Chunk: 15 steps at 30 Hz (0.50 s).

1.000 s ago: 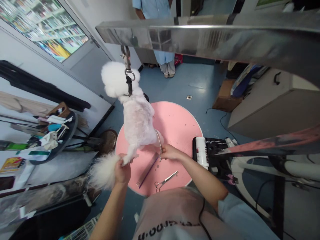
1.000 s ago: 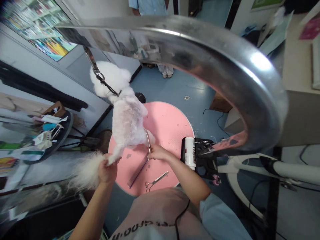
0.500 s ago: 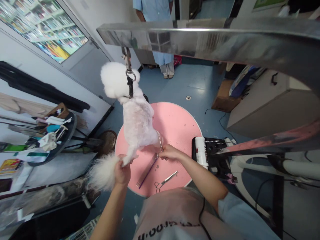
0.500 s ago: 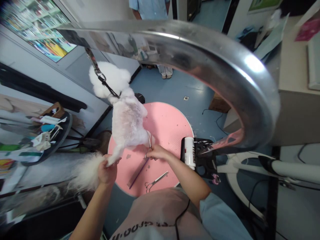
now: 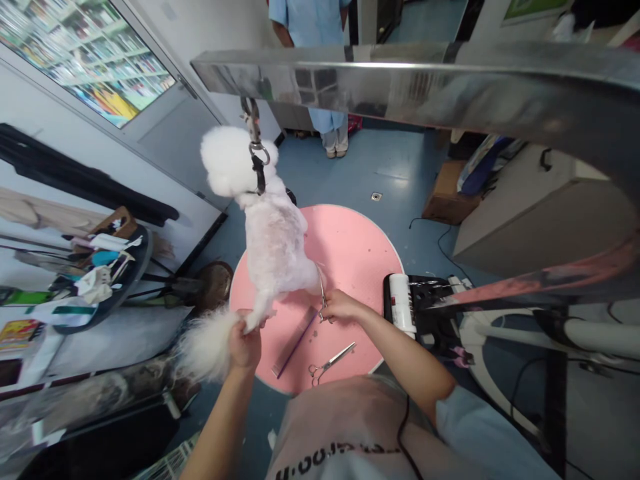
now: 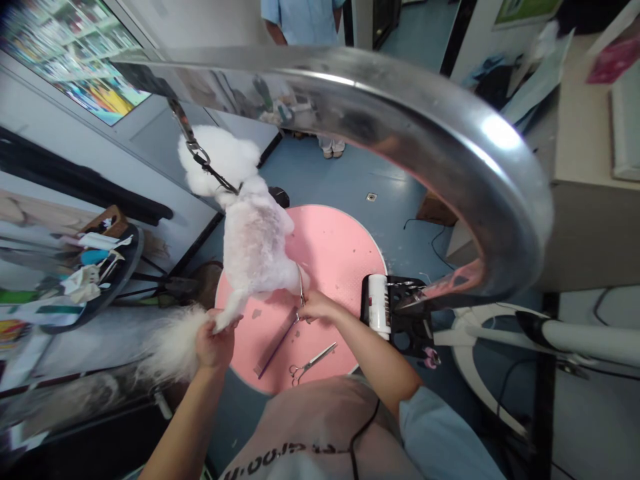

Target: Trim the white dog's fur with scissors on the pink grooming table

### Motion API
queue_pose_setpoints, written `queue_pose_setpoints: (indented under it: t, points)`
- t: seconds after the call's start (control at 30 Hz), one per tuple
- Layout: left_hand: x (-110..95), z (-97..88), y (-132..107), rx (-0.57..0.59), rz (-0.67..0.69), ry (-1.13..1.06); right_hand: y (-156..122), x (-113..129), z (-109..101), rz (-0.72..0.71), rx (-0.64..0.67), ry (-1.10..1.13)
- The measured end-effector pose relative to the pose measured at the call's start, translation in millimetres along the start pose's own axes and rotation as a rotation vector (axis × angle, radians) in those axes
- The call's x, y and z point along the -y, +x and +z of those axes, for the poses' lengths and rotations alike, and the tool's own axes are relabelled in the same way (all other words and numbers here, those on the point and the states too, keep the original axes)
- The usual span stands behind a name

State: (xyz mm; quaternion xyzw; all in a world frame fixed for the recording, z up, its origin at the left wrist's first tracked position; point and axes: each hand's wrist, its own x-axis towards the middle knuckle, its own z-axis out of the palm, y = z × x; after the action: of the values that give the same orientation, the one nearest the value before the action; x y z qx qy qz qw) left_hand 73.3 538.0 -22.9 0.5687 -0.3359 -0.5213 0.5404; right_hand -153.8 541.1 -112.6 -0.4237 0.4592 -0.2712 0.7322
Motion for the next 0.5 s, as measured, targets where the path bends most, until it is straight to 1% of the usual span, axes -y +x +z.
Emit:
queue_pose_setpoints:
  t: [0.27, 0.37, 0.5]
  points:
    - [-2, 2.3, -1, -0.025, -0.023, -0.013, 3, -5, 0, 0.060, -0.005, 0.033]
    - [-2, 1.9, -2, -0.014, -0.009, -0.014, 4, -8, 0, 0.076, 0.013, 0.089]
    - [-1, 0.7, -2, 0.009, 0.011, -0.007, 6, -12, -2, 0.101, 0.008, 0.103]
